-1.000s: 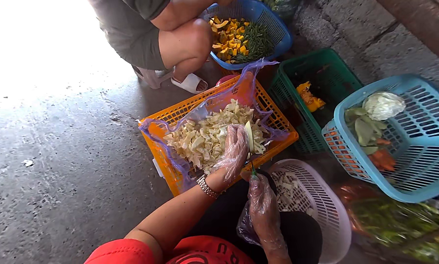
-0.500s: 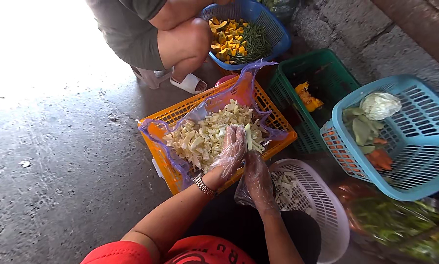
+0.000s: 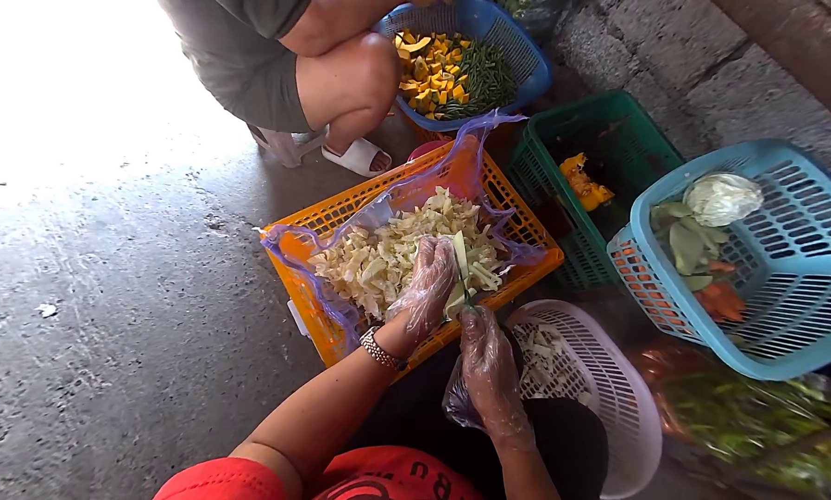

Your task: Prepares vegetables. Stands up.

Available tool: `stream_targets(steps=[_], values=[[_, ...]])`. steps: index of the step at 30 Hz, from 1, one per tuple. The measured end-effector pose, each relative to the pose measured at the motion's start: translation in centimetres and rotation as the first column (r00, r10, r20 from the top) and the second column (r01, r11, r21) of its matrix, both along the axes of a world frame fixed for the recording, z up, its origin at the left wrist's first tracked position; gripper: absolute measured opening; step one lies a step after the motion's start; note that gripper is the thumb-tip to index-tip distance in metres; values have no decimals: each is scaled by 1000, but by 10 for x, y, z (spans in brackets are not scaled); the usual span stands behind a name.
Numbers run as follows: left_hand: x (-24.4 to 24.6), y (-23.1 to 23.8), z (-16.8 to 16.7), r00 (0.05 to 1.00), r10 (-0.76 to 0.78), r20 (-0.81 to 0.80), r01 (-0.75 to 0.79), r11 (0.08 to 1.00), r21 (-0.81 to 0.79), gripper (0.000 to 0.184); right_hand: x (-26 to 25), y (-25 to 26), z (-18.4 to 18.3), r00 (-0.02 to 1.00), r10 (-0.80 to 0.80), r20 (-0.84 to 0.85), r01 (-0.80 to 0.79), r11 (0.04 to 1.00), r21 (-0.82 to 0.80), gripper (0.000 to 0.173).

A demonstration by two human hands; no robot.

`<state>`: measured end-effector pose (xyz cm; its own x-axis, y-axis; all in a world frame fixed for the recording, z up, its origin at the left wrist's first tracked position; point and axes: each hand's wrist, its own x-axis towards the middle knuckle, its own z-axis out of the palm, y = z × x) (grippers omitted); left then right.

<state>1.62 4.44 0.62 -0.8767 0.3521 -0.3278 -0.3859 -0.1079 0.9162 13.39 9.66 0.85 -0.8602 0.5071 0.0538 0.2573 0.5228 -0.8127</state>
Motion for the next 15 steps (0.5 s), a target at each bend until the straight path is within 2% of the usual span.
stream_targets(steps=[4, 9, 12, 15], values=[[2, 1, -2, 1000, 16, -15, -16, 1000, -9, 33, 7, 0, 1, 999, 21, -27, -22, 999, -36, 41], [2, 1, -1, 992, 16, -128, -27, 996, -84, 30, 20, 0, 4, 999, 43, -26, -48, 971, -234, 48], [4, 1, 2, 985, -5, -173, -23, 987, -158, 33, 21, -2, 4, 999, 29, -15, -32, 963, -268, 45], [4, 1, 2, 988, -2, -155, -18, 992, -126, 32, 21, -2, 4, 1000, 16, -16, -19, 963, -270, 43]])
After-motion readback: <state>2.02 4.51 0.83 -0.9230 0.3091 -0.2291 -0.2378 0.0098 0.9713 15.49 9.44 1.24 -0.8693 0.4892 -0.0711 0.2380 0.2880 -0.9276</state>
